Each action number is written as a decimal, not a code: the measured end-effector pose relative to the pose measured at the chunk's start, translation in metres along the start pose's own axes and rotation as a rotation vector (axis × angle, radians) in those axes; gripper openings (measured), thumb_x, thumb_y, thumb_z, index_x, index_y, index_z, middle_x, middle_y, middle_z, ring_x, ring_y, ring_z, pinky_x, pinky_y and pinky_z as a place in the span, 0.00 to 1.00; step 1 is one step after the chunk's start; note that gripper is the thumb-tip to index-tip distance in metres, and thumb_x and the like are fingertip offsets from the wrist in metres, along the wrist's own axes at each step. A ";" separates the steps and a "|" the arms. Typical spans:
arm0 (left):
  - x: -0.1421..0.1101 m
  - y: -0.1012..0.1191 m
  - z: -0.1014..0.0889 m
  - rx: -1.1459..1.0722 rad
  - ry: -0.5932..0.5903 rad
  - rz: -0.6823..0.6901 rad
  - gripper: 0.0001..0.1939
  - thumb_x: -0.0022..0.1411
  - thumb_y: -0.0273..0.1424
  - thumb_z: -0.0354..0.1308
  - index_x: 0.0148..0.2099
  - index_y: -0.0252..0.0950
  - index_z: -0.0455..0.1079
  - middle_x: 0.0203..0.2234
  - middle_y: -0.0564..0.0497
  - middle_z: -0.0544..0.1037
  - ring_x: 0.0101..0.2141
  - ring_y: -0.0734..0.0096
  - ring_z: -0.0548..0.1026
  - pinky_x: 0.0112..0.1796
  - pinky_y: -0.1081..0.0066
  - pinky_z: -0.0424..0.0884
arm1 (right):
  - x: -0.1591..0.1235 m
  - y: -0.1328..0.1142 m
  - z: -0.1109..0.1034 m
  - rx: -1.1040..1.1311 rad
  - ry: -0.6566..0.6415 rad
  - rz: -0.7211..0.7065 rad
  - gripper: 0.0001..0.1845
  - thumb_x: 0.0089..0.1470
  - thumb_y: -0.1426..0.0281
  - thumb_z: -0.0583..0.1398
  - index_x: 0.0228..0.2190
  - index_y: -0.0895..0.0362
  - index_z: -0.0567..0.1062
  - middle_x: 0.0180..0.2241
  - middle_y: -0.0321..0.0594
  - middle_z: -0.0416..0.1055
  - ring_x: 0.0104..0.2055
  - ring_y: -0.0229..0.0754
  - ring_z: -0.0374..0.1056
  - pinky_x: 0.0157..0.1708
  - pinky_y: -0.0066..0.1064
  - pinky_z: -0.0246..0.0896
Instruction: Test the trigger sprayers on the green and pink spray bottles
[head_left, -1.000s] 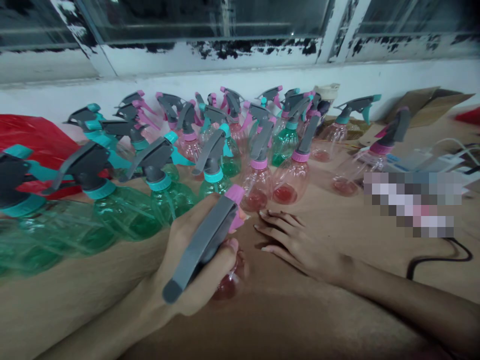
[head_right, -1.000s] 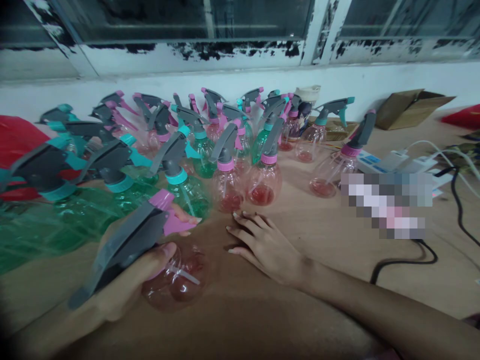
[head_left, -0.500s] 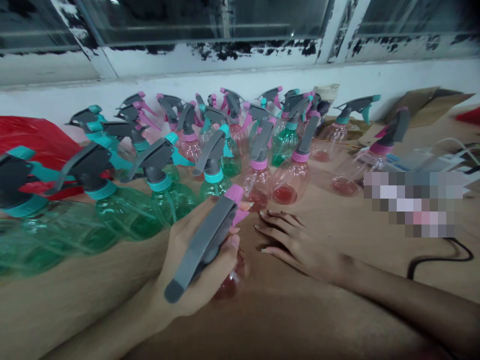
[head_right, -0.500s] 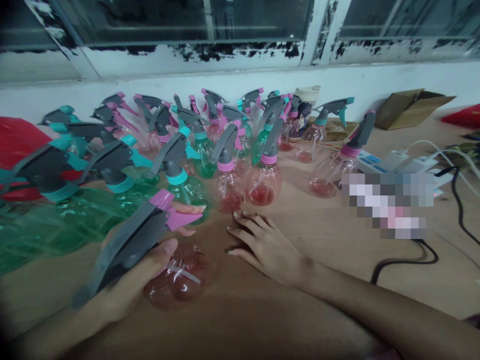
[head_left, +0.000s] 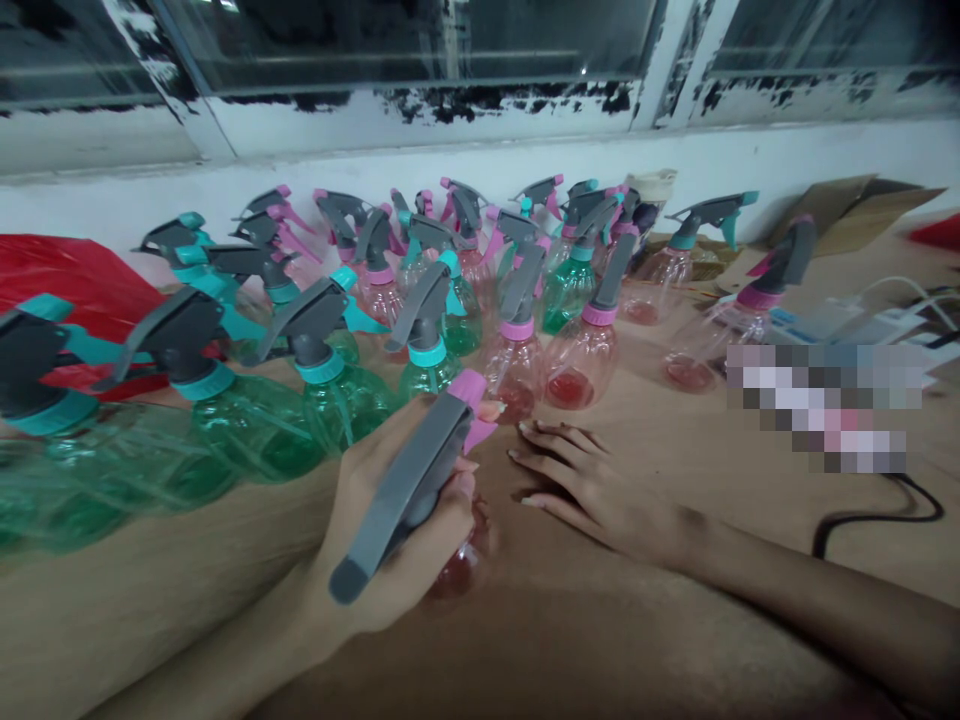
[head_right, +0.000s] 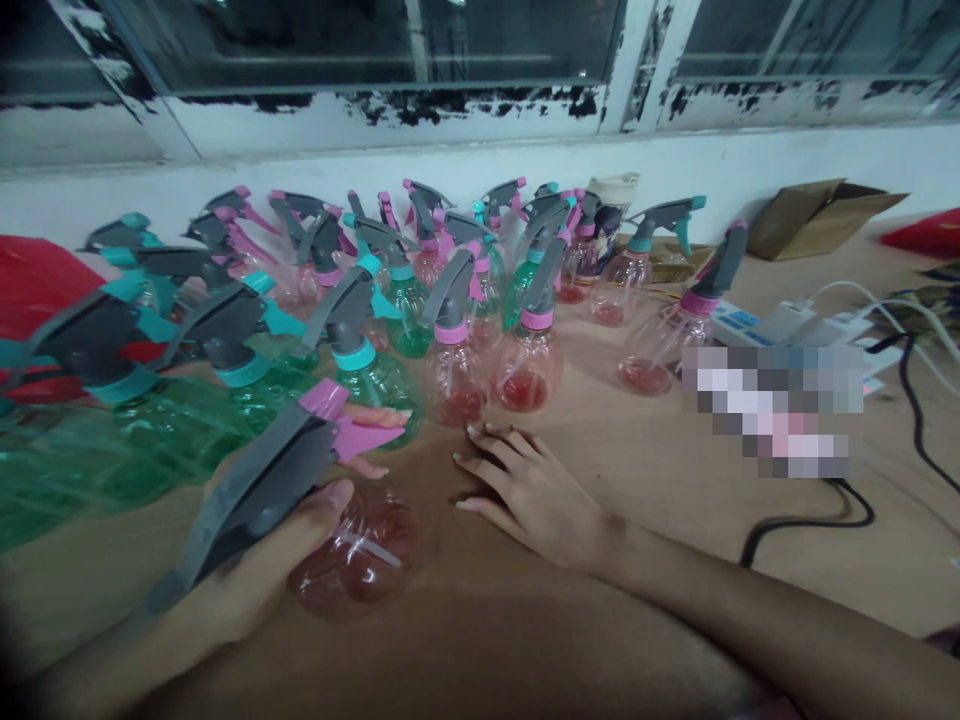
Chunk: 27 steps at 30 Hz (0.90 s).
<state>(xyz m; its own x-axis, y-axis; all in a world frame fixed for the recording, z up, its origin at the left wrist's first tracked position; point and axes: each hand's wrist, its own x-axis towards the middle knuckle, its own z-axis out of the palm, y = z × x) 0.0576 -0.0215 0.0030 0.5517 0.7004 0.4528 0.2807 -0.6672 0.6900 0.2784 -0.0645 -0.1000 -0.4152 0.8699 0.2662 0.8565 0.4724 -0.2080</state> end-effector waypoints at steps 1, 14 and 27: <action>0.000 0.000 0.000 -0.001 0.000 0.003 0.11 0.51 0.23 0.51 0.37 0.43 0.64 0.28 0.53 0.68 0.29 0.65 0.71 0.31 0.64 0.72 | 0.000 0.000 0.000 0.000 -0.003 0.000 0.24 0.61 0.58 0.52 0.55 0.54 0.65 0.59 0.46 0.62 0.61 0.50 0.55 0.56 0.50 0.55; 0.004 -0.002 0.000 -0.053 0.012 0.004 0.07 0.47 0.25 0.51 0.27 0.42 0.56 0.22 0.56 0.62 0.21 0.70 0.65 0.23 0.68 0.66 | 0.000 0.000 0.000 -0.013 0.007 -0.014 0.24 0.62 0.58 0.51 0.55 0.56 0.65 0.59 0.46 0.61 0.61 0.50 0.54 0.57 0.49 0.54; -0.002 -0.006 -0.007 0.110 -0.068 -0.067 0.03 0.54 0.30 0.51 0.29 0.41 0.64 0.22 0.53 0.70 0.23 0.67 0.71 0.28 0.65 0.71 | 0.000 0.000 0.000 -0.025 0.019 -0.011 0.24 0.61 0.58 0.52 0.55 0.55 0.65 0.59 0.46 0.61 0.61 0.50 0.55 0.57 0.49 0.55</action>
<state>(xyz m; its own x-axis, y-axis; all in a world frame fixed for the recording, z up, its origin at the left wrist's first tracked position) 0.0490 -0.0175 0.0020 0.5795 0.7280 0.3663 0.4011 -0.6460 0.6494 0.2780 -0.0647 -0.1002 -0.4188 0.8618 0.2862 0.8595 0.4779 -0.1812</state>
